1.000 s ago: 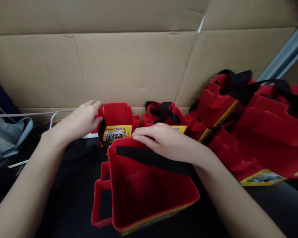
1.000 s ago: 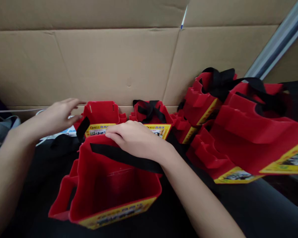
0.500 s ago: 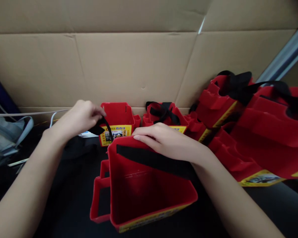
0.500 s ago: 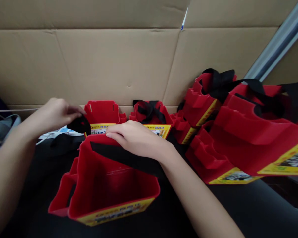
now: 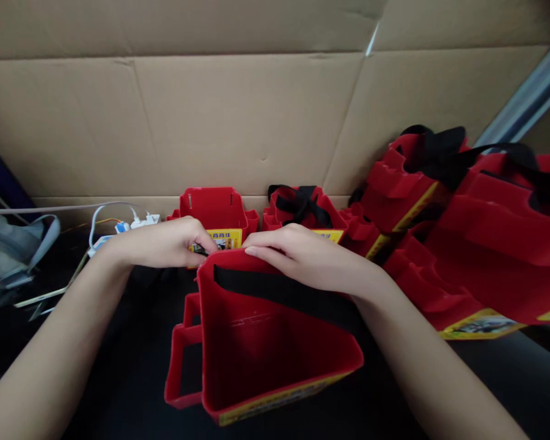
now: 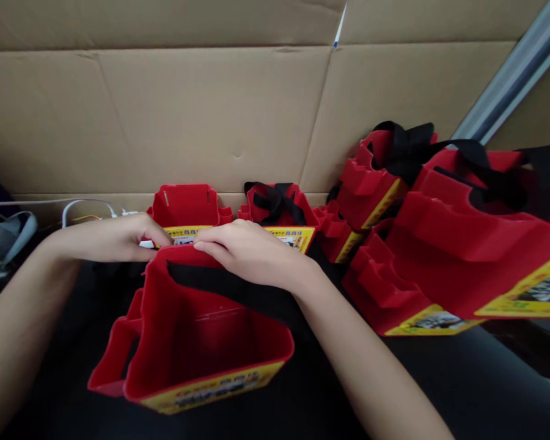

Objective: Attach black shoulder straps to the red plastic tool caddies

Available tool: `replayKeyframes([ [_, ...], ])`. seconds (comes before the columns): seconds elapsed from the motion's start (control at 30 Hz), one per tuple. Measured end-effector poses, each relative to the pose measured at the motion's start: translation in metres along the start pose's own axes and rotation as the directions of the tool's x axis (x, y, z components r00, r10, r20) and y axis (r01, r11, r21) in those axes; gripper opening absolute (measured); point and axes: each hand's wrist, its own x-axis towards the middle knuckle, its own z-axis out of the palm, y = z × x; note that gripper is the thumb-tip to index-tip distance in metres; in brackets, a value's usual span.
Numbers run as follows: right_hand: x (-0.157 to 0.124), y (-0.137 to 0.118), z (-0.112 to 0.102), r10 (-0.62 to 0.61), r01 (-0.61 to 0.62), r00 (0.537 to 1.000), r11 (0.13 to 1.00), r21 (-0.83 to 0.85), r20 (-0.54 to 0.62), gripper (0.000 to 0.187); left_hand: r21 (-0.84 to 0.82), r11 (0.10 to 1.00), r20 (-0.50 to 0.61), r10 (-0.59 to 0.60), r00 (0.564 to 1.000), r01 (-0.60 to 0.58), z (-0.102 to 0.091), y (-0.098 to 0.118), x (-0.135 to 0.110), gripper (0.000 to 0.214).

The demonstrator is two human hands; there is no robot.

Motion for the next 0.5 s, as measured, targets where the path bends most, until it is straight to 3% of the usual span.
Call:
replayKeyframes([
  [0.03, 0.000, 0.000, 0.000, -0.005, 0.005, 1.000, 1.000, 0.004, 0.007, 0.036, 0.063, 0.993, -0.091, -0.091, 0.992, 0.097, -0.001, -0.005, 0.000, 0.023],
  [0.07, 0.000, 0.001, 0.000, -0.013, 0.013, 1.000, 1.000, 0.011, 0.011, 0.036, 0.132, 0.963, -0.215, -0.204, 0.955, 0.235, -0.003, -0.011, -0.001, 0.024],
  [0.1, 0.000, 0.001, 0.000, -0.022, 0.022, 1.000, 1.000, 0.019, 0.012, 0.036, 0.180, 0.903, -0.349, -0.313, 0.883, 0.391, -0.005, -0.019, -0.002, 0.025],
  [0.17, 0.000, 0.002, 0.000, -0.027, 0.027, 1.000, 0.999, 0.030, 0.005, 0.036, 0.189, 0.743, -0.551, -0.461, 0.696, 0.642, -0.009, -0.034, -0.008, 0.027],
  [0.2, 0.000, 0.002, 0.000, -0.019, 0.019, 1.000, 0.999, 0.032, 0.001, 0.036, 0.178, 0.685, -0.596, -0.496, 0.632, 0.706, -0.010, -0.041, -0.010, 0.028],
  [0.23, 0.000, 0.002, 0.000, -0.005, 0.005, 1.000, 0.999, 0.034, -0.004, 0.036, 0.173, 0.653, -0.611, -0.516, 0.600, 0.738, -0.010, -0.045, -0.012, 0.028],
  [0.27, 0.000, 0.002, 0.001, 0.008, -0.008, 1.000, 0.999, 0.036, -0.007, 0.037, 0.181, 0.656, -0.602, -0.515, 0.610, 0.733, -0.009, -0.046, -0.013, 0.029],
  [0.3, 0.000, 0.001, 0.001, 0.017, -0.017, 1.000, 0.999, 0.040, -0.010, 0.037, 0.199, 0.689, -0.583, -0.488, 0.649, 0.697, -0.008, -0.045, -0.013, 0.029],
  [0.33, 0.000, 0.001, 0.001, 0.021, -0.021, 1.000, 0.999, 0.045, -0.010, 0.037, 0.223, 0.754, -0.547, -0.428, 0.720, 0.618, -0.006, -0.041, -0.011, 0.031],
  [0.4, 0.000, 0.000, 0.000, 0.016, -0.016, 1.000, 0.998, 0.053, -0.009, 0.036, 0.229, 0.916, -0.400, -0.219, 0.890, 0.328, -0.002, -0.029, -0.007, 0.038],
  [0.43, 0.000, 0.000, 0.000, 0.011, -0.010, 1.000, 0.998, 0.057, -0.009, 0.036, 0.186, 0.969, -0.290, -0.102, 0.952, 0.161, 0.000, -0.022, -0.004, 0.039],
  [0.5, -0.001, 0.001, 0.000, 0.000, 0.001, 1.000, 0.998, 0.062, -0.012, 0.036, 0.031, 0.998, -0.080, 0.051, 0.996, -0.049, 0.002, -0.010, 0.001, 0.032],
])
